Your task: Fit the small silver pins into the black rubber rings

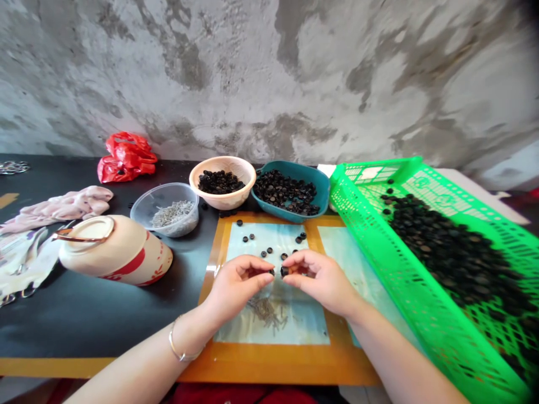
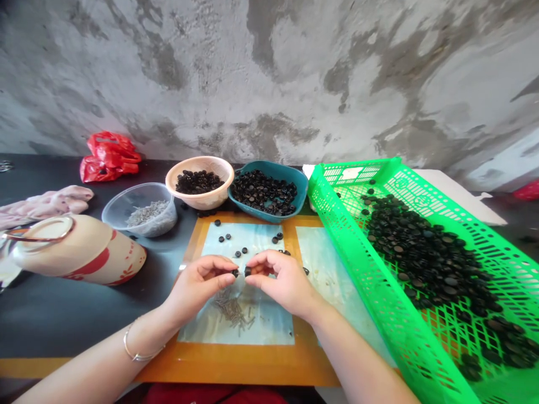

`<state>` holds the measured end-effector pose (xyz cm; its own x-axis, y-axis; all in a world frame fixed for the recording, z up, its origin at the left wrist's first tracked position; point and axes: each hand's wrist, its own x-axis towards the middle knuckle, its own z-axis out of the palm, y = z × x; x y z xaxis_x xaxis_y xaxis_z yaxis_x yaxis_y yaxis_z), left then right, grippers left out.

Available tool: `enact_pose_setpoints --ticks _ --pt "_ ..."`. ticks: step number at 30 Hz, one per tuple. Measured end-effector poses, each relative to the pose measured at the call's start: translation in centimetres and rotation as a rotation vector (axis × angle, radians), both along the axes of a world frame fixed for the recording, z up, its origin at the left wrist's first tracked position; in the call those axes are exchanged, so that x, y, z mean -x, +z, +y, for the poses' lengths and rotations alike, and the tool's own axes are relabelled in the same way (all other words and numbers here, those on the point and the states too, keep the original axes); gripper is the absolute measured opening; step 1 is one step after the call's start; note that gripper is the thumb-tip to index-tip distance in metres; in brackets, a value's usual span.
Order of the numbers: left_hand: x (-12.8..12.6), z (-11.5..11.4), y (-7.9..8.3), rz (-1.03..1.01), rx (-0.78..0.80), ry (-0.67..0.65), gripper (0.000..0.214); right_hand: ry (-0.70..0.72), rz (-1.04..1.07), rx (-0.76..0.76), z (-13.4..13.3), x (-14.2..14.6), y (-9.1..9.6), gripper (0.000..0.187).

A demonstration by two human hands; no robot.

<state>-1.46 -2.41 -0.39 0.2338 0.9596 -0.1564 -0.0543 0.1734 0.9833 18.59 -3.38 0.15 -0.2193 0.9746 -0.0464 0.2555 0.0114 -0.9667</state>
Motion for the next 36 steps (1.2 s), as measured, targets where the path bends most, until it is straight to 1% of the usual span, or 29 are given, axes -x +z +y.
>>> enact_pose_setpoints --ticks 4,8,23,27,32,36 --pt "0.0 -0.1 0.0 0.014 -0.008 -0.028 0.018 -0.011 0.020 0.029 -0.1 0.2 -0.4 0.023" --pt "-0.1 -0.1 -0.2 -0.001 -0.036 -0.052 0.018 -0.005 0.018 0.011 -0.2 0.3 -0.6 0.022" --pt "0.0 -0.2 -0.2 -0.019 -0.055 -0.090 0.015 -0.009 -0.006 -0.001 -0.4 0.6 -0.3 0.020" --pt "-0.1 -0.2 -0.3 -0.004 -0.053 -0.093 0.015 -0.002 -0.026 -0.029 -0.4 0.7 -0.3 0.020" --pt "-0.1 -0.2 -0.3 0.023 -0.006 -0.073 0.017 -0.005 -0.022 -0.098 -0.7 1.0 -0.5 0.019" --pt "-0.1 -0.1 -0.2 -0.003 0.017 -0.060 0.016 0.009 -0.045 -0.159 -1.0 1.2 -0.6 0.015"
